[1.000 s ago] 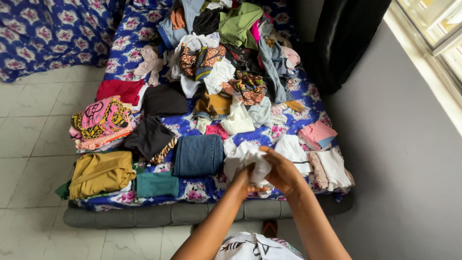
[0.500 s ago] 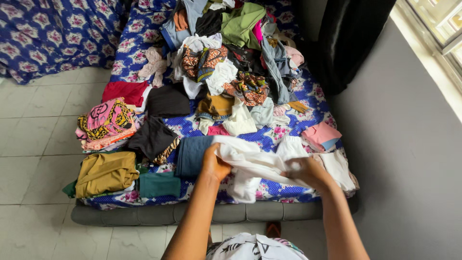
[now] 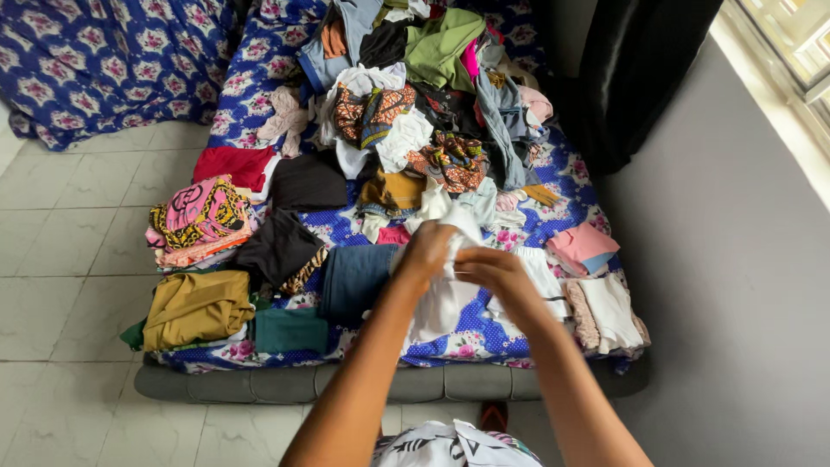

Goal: The person folds several items of clothing including a black shirt, a white shirt, a light blue pair of shorts, and another white garment on a bed.

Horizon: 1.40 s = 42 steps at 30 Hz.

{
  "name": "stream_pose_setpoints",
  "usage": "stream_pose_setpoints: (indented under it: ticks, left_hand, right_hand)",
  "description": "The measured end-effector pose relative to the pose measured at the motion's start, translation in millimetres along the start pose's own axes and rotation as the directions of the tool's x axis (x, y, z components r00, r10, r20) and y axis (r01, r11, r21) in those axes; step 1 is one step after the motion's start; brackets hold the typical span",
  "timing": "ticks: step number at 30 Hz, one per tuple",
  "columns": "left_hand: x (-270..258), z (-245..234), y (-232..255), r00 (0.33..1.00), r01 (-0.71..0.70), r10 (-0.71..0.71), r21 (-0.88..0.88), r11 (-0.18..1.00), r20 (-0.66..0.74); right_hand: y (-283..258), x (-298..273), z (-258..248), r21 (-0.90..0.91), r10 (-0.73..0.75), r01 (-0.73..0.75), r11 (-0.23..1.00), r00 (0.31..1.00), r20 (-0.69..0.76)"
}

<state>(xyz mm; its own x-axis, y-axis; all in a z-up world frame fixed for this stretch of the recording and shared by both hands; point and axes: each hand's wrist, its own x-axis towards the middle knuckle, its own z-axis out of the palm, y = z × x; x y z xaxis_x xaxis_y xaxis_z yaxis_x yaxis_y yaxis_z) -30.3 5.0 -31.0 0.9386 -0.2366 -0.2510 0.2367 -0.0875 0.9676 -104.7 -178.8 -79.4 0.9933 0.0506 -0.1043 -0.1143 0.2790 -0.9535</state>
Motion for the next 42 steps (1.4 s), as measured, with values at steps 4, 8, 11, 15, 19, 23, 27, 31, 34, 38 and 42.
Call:
stream_pose_setpoints:
  ticks: [4,8,11,15,19,23,27,31,34,38,42]
  left_hand:
    - [-20,6,32,0.977,-0.064,0.121,-0.305,0.950,0.174]
    - [-42,-50,76,0.905,0.126,0.092,-0.468,0.875,0.416]
    - [-44,-86,96,0.921,0.116,0.077,-0.457,0.882,0.381]
    - [-41,-103,96,0.932,0.139,0.086,-0.567,0.812,0.351]
    - [-44,-99,84,0.947,0.125,0.066,-0.549,0.826,0.314]
    - [-62,-83,68,0.943,0.039,0.104,-0.417,0.908,0.317]
    - [-70,-67,56,0.907,-0.068,0.086,-0.058,0.996,0.413]
    - [-70,-50,19,0.983,-0.145,0.002,0.764,0.629,0.184]
    - [-83,-29,-24,0.982,0.019,0.165,0.920,0.391,-0.090]
    - [-74,19,-51,0.993,-0.054,0.077,0.229,0.972,-0.093]
    - [-61,6,-41,0.985,-0.097,0.057,-0.247,0.964,-0.165]
  right_hand:
    - [21,52,42,0.294,0.180,-0.154,0.943,0.982,-0.062]
    - [4,69,39,0.439,0.212,-0.166,0.883,0.975,-0.058]
    - [-16,65,32,0.502,0.202,-0.181,0.846,0.979,0.012]
    - [-51,80,31,0.540,0.149,-0.150,0.828,0.988,0.045]
    - [-77,86,23,0.619,0.031,0.052,0.784,0.992,-0.124]
    - [-98,67,3,0.698,-0.093,0.193,0.689,0.979,-0.180]
    - [-64,54,31,0.707,-0.042,0.095,0.701,0.995,-0.092]
    - [-42,90,63,0.710,-0.001,0.069,0.701,0.995,-0.095]
    - [-46,118,85,0.706,-0.011,0.050,0.707,0.998,-0.060]
    - [-44,111,102,0.677,-0.005,-0.059,0.734,0.996,0.091]
    - [-55,74,70,0.671,-0.014,-0.088,0.736,0.989,0.145]
